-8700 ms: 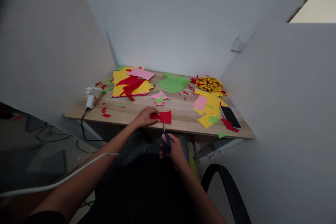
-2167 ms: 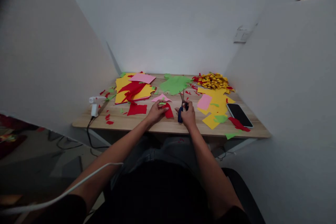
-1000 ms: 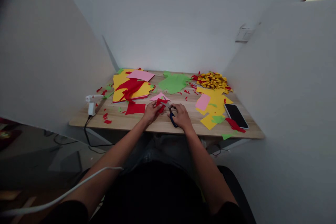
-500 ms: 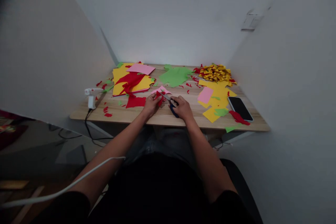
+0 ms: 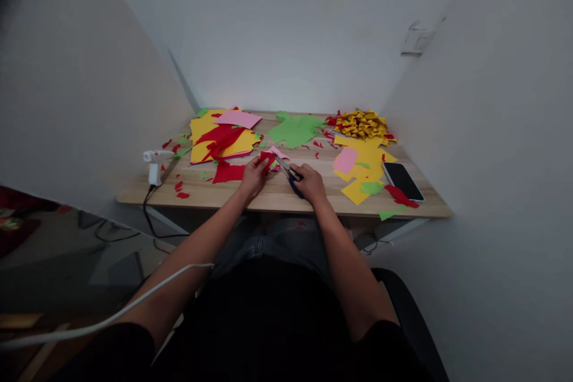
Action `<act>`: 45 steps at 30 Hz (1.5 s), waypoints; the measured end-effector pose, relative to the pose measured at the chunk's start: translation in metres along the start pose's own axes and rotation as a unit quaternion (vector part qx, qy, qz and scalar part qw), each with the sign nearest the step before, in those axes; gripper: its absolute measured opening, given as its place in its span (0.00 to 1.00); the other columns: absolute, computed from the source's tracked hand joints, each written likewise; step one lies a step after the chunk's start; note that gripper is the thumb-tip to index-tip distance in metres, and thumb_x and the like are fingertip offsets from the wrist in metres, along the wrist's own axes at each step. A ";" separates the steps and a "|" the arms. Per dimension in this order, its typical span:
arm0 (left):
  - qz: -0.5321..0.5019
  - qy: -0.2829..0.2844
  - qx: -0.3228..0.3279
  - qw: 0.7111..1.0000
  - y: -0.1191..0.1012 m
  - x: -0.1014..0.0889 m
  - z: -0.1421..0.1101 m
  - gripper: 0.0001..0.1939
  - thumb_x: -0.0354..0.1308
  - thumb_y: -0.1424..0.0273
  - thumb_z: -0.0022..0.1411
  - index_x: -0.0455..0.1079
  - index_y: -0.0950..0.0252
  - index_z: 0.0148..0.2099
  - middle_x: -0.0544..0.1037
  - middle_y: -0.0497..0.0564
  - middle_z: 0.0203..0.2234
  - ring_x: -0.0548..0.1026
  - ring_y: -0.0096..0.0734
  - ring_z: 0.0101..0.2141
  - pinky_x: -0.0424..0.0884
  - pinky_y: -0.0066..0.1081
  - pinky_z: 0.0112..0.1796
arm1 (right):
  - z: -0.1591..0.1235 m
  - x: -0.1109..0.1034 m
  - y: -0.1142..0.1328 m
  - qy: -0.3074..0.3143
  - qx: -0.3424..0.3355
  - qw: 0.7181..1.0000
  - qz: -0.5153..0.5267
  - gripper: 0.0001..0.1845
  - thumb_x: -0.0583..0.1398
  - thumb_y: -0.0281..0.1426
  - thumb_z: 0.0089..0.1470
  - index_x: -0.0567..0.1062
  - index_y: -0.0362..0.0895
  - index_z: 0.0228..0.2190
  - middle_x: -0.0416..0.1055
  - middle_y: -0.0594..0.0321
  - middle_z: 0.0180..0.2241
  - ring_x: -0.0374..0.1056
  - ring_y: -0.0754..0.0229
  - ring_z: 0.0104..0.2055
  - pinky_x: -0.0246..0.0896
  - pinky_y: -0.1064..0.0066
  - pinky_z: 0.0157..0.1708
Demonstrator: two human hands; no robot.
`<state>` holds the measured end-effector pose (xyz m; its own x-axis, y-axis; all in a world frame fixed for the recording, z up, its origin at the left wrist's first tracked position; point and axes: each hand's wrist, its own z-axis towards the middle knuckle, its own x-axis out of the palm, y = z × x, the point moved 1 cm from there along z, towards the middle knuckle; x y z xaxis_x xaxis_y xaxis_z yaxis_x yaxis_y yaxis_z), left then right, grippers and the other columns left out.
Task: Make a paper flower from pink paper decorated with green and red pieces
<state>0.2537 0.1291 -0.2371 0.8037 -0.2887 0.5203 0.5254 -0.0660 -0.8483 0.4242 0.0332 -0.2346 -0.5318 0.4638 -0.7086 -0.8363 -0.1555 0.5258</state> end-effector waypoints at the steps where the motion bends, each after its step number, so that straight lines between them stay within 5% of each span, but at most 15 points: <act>1: -0.002 -0.003 0.001 1.000 0.000 0.000 0.000 0.27 0.77 0.59 0.40 0.72 0.68 0.38 0.78 0.45 0.26 0.71 0.17 0.21 0.66 0.20 0.23 | 0.000 0.000 0.000 0.003 0.003 1.000 -0.005 0.21 0.64 0.36 0.56 0.80 0.45 0.51 0.72 0.61 0.31 0.68 0.59 0.34 0.59 0.71 0.36; 10: -0.016 -0.034 0.019 0.999 0.002 -0.006 0.005 0.26 0.76 0.61 0.43 0.72 0.67 0.40 0.75 0.42 0.24 0.66 0.14 0.18 0.63 0.19 0.20 | -0.005 -0.002 -0.001 -0.019 0.019 1.000 -0.011 0.21 0.62 0.34 0.56 0.80 0.45 0.51 0.73 0.60 0.31 0.68 0.58 0.34 0.61 0.71 0.37; 17: -0.021 -0.029 0.020 0.999 -0.001 -0.003 0.002 0.27 0.77 0.59 0.41 0.71 0.67 0.39 0.76 0.43 0.25 0.66 0.14 0.19 0.62 0.19 0.20 | -0.005 -0.001 -0.012 -0.128 0.100 0.985 0.064 0.21 0.63 0.41 0.54 0.79 0.42 0.45 0.75 0.55 0.36 0.70 0.52 0.39 0.65 0.62 0.44; 23: -0.009 -0.014 0.008 1.000 -0.006 0.000 -0.003 0.25 0.76 0.58 0.43 0.69 0.67 0.35 0.74 0.42 0.20 0.66 0.15 0.17 0.61 0.19 0.21 | -0.005 -0.002 -0.008 -0.162 0.090 0.978 0.091 0.26 0.65 0.41 0.50 0.73 0.42 0.48 0.70 0.53 0.42 0.67 0.51 0.43 0.65 0.57 0.48; 28: 0.002 -0.008 -0.002 1.000 -0.011 0.005 -0.009 0.26 0.77 0.58 0.40 0.68 0.67 0.32 0.75 0.44 0.21 0.71 0.19 0.19 0.64 0.20 0.22 | -0.024 -0.009 0.017 -0.159 0.155 0.951 0.217 0.27 0.66 0.43 0.49 0.72 0.45 0.48 0.71 0.60 0.37 0.68 0.55 0.39 0.66 0.60 0.45; 35: -0.007 0.007 -0.035 0.999 -0.050 0.031 -0.046 0.30 0.78 0.61 0.42 0.71 0.66 0.45 0.78 0.45 0.29 0.72 0.19 0.22 0.71 0.22 0.23 | -0.065 -0.023 0.068 -0.049 0.225 0.848 0.477 0.29 0.68 0.49 0.47 0.71 0.49 0.46 0.73 0.63 0.35 0.71 0.59 0.35 0.68 0.65 0.40; 45: 0.130 0.015 0.097 0.987 -0.113 0.055 -0.103 0.22 0.75 0.61 0.46 0.70 0.64 0.38 0.73 0.48 0.36 0.75 0.29 0.34 0.81 0.29 0.30 | -0.078 -0.037 0.133 0.005 0.157 0.856 0.493 0.28 0.70 0.42 0.48 0.73 0.49 0.50 0.75 0.60 0.39 0.72 0.58 0.41 0.69 0.64 0.46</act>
<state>0.2100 0.0218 -0.1227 0.9112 -0.3001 0.2823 0.3488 0.1972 -0.9162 0.3223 -0.0726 -0.1750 -0.9606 0.2348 0.1490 0.0956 -0.2241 0.9699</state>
